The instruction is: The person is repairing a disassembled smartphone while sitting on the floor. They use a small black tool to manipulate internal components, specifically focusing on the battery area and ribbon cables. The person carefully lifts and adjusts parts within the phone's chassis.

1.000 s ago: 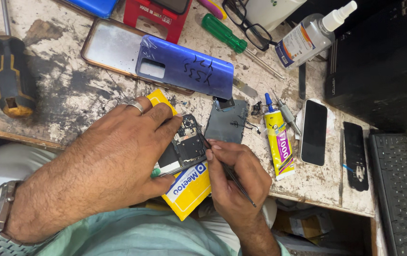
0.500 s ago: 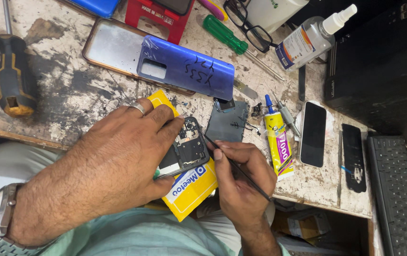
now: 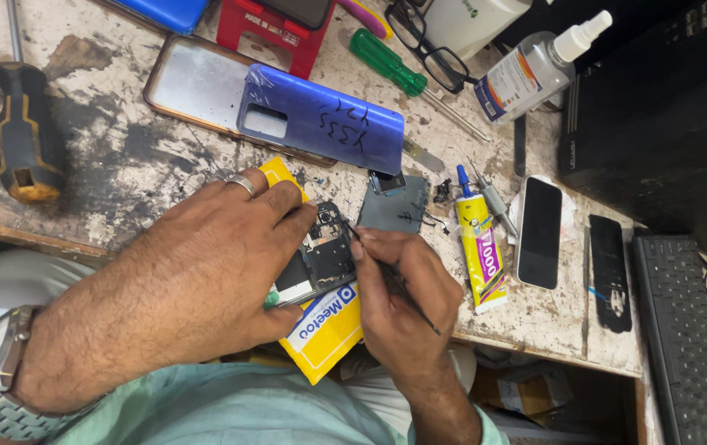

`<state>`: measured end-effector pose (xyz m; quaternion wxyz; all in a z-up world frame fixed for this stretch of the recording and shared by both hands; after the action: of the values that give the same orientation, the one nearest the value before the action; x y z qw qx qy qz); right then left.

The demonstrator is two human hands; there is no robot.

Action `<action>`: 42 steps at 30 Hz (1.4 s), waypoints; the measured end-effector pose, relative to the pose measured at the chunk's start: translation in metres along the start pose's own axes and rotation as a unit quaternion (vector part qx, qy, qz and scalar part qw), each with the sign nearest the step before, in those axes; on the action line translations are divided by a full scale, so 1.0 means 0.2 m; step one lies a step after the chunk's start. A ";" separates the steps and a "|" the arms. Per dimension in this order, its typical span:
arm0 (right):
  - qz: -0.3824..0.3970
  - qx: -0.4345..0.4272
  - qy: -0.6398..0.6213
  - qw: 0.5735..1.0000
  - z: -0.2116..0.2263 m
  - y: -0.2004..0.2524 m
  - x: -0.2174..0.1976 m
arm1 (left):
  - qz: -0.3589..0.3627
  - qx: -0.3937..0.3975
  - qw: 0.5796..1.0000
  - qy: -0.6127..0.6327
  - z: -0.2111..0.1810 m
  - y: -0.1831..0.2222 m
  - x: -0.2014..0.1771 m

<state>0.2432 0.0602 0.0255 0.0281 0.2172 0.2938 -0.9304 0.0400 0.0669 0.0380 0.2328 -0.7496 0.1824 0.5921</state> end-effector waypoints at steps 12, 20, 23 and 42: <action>-0.055 0.008 -0.121 0.991 -0.12 0.03 -0.09 | -0.012 -0.014 0.999 -0.030 -0.02 0.01 0.00; 0.061 0.081 -0.067 0.993 -0.07 -0.07 -0.07 | -0.033 -0.023 0.999 0.004 -0.02 0.02 0.02; 0.115 0.092 0.003 0.989 -0.02 -0.15 -0.03 | -0.029 -0.025 0.999 0.015 -0.02 0.02 0.00; 0.117 0.103 -0.021 0.987 -0.06 -0.23 -0.04 | -0.008 -0.013 1.000 0.013 0.00 0.01 0.01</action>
<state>0.2460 0.1042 0.0451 0.1207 0.2321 0.1681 -0.9504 0.0391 0.0647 0.0353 0.2254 -0.7617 0.1722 0.5825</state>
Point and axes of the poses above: each hand's wrist, its own y-axis away from the middle knuckle, its own x-axis out of the palm, z = x × y, the point moved 2 cm from there along -y, towards the middle knuckle, and after that the axes turned 10 degrees about -y, right-handed, at the moved point
